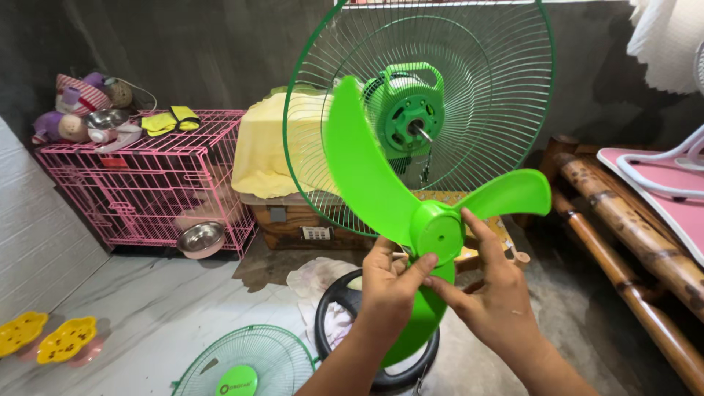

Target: The person assembles a green pedestal fan by tightening the motor housing with a wrench, attaching the front grill, installing the fan blades, and securing the rear grill. The person then moves to a white fan and plugs it into a wall outlet.

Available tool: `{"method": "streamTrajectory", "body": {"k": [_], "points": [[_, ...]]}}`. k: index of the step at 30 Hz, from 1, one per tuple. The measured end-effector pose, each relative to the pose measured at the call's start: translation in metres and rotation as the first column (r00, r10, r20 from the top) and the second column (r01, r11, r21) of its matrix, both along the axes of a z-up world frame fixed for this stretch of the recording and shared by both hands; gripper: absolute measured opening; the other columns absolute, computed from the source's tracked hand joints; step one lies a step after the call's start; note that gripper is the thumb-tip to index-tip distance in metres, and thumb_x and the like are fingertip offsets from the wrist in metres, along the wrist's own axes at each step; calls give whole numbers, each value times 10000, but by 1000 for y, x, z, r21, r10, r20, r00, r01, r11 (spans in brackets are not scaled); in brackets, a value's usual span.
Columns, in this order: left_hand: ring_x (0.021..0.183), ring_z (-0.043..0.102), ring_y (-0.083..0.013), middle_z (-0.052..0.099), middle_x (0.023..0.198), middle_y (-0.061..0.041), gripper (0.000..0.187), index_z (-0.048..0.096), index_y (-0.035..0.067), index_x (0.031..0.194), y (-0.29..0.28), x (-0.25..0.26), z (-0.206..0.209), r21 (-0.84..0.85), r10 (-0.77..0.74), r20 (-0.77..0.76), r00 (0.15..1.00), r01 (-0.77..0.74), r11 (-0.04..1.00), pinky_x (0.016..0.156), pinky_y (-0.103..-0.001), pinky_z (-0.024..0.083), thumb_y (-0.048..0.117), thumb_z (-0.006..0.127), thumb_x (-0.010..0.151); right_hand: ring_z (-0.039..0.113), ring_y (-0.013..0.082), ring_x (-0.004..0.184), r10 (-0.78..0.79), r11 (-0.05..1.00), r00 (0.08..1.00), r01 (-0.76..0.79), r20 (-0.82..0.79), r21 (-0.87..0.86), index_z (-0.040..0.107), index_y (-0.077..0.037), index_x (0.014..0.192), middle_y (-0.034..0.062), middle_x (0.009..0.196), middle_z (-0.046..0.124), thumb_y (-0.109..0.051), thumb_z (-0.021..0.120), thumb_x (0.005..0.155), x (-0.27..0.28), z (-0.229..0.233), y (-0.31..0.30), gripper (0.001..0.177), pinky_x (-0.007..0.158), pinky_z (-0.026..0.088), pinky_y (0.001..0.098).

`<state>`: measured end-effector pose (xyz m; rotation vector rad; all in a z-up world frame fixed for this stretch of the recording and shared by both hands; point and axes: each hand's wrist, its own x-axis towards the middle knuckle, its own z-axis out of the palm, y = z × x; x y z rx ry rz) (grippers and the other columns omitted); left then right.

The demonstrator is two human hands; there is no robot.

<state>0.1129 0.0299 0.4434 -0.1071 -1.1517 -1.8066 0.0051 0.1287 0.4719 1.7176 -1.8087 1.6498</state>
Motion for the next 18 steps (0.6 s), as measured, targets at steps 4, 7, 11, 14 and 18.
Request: {"method": "streamTrajectory", "body": {"k": [4,7,11,14,18], "points": [[1083,713,-192,672,1262,-178,542,484,-11,1439,1,-9,10,-48,-15,-36,999,13,999,951,-303,583,-122,612,925,746,185,847,-38,999,995,39,94,-6,384,-61,1484,137,1208,700,-30,835,694,-14,-6,-19,911,675,626,317],[1134,723,-233,598,1314,-182,549,527,-29,1457,6,-9,20,-371,252,116,961,-193,908,963,-315,600,-78,607,917,701,193,1086,122,983,979,-96,165,-159,333,-47,1510,121,1340,628,30,763,731,-34,-14,-30,893,826,635,327],[1235,664,-367,566,1460,-261,520,524,-82,1440,5,-9,34,-687,554,27,832,-387,615,1037,-370,527,-14,626,934,640,228,1219,343,919,903,-266,258,-291,450,2,1455,140,1322,588,126,738,874,-64,-22,-42,661,1044,585,403],[1306,622,-421,589,1435,-288,468,546,-96,1410,-7,-7,38,-733,564,-32,825,-403,548,1107,-408,494,15,620,961,600,255,1298,563,808,771,-438,298,-394,382,-88,1558,143,1398,555,142,697,898,-73,-23,-43,766,1109,523,423],[1225,669,-400,660,1351,-245,358,645,-47,1309,-18,-6,38,-772,558,-14,829,-364,521,1054,-410,540,34,614,961,568,372,1382,796,604,517,-643,316,-471,328,-194,1571,193,1478,549,145,670,882,-74,-9,-46,840,1196,466,505]]}}
